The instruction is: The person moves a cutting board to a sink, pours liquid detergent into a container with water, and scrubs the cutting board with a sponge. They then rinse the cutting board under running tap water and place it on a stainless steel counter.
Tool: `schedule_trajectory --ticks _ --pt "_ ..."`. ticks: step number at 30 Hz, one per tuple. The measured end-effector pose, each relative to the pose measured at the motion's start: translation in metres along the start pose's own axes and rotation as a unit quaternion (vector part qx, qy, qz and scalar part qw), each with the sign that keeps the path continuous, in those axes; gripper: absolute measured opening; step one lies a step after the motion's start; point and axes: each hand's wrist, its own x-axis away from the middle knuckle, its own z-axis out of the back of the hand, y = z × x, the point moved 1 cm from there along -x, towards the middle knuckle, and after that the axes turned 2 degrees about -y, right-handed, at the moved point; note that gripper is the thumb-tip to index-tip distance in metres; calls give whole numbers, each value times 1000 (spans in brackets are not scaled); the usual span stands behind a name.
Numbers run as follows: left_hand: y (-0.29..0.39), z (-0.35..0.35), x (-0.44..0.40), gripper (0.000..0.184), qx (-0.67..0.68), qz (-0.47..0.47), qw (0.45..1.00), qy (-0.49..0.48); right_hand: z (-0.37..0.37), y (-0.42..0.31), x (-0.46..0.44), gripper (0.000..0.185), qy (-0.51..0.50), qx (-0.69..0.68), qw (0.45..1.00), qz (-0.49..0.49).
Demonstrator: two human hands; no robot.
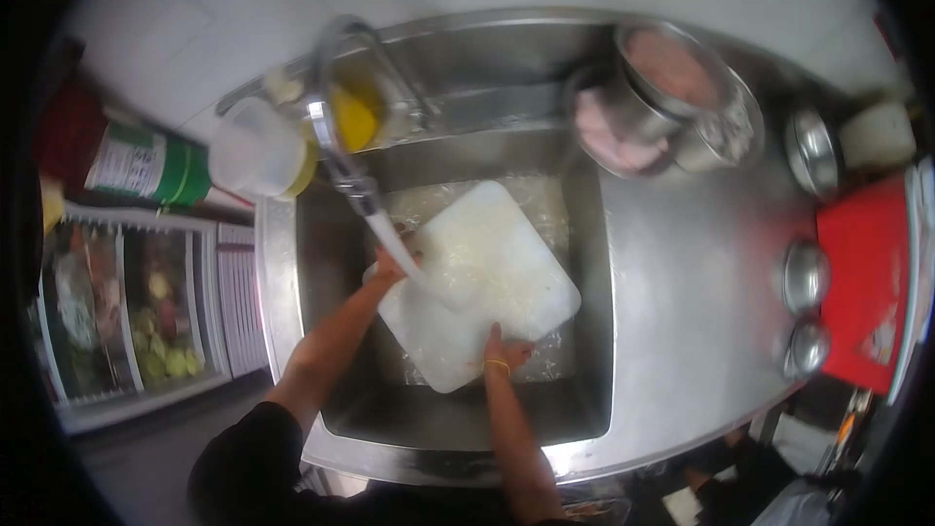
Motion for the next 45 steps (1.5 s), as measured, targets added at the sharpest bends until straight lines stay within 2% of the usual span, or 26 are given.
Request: schedule_trajectory --ticks 4,5,6,8,10,12,14,15,17,21,23,24,26,28,30,31,32,33,34,35,36,38,40,42,44,45 --pt "33 -36 27 80 12 22 1000 -3 14 -48 26 120 83 170 982 30" --pt "38 -41 36 82 19 14 1000 7 22 -63 38 102 125 93 972 175" --pt "42 -41 46 84 25 4 1000 15 28 -85 47 102 124 96 969 191" --pt "53 -34 58 83 31 13 999 -3 37 -154 65 76 25 -23 888 459" --pt "54 -36 67 82 34 18 999 -26 45 -225 91 57 -5 -64 779 623" --pt "51 -40 76 68 179 -8 979 -100 43 -286 116 52 66 -11 690 721" --pt "54 -14 107 59 240 -3 966 -97 43 -335 135 47 -22 8 636 772" --pt "56 2 125 51 298 -2 949 -98 40 -347 134 47 -20 8 634 773" --pt "52 26 150 45 348 13 935 -58 27 -364 125 37 -15 249 618 745" --pt "18 76 178 33 420 31 904 76 9 -378 107 24 24 217 626 749" --pt "-4 91 180 29 444 30 888 113 -3 -392 76 22 -264 -28 740 617" --pt "-13 98 181 25 470 31 870 149 4 -394 78 22 -259 -32 744 616" --pt "-19 126 187 24 510 32 846 152 24 -392 79 25 -431 -243 814 304" --pt "-24 142 187 22 547 30 824 145 24 -382 77 26 -424 -255 818 295" --pt "-28 149 184 20 585 8 798 144 23 -356 83 40 -417 -379 757 331" --pt "-30 148 179 20 594 -5 796 119 14 -341 45 50 -544 -440 672 244" --pt "-23 148 177 24 612 -13 784 104 13 -317 78 48 -309 -327 777 441" --pt "-15 140 170 27 638 -11 766 79 9 -291 83 36 -240 -144 823 494" --pt "-5 128 164 29 661 -4 749 48 3 -255 97 17 -132 -203 785 570" --pt "11 118 157 29 676 -10 737 -21 28 -224 135 6 -169 -255 822 480" --pt "27 108 154 29 688 -7 721 -82 48 -191 153 9 -149 -210 843 472" --pt "44 68 140 30 632 -21 757 -165 71 -126 167 5 -143 -175 859 460" --pt "43 13 122 39 318 -200 921 -106 95 -76 181 8 -75 -147 878 450" --pt "41 -27 128 49 45 -403 913 35 122 -46 191 14 -26 -126 886 445" --pt "1 -78 107 55 -68 -348 924 -139 145 -21 199 15 -31 -135 881 453" --pt "29 -46 143 53 -70 -278 938 -196 157 -13 203 14 -24 -117 882 455"
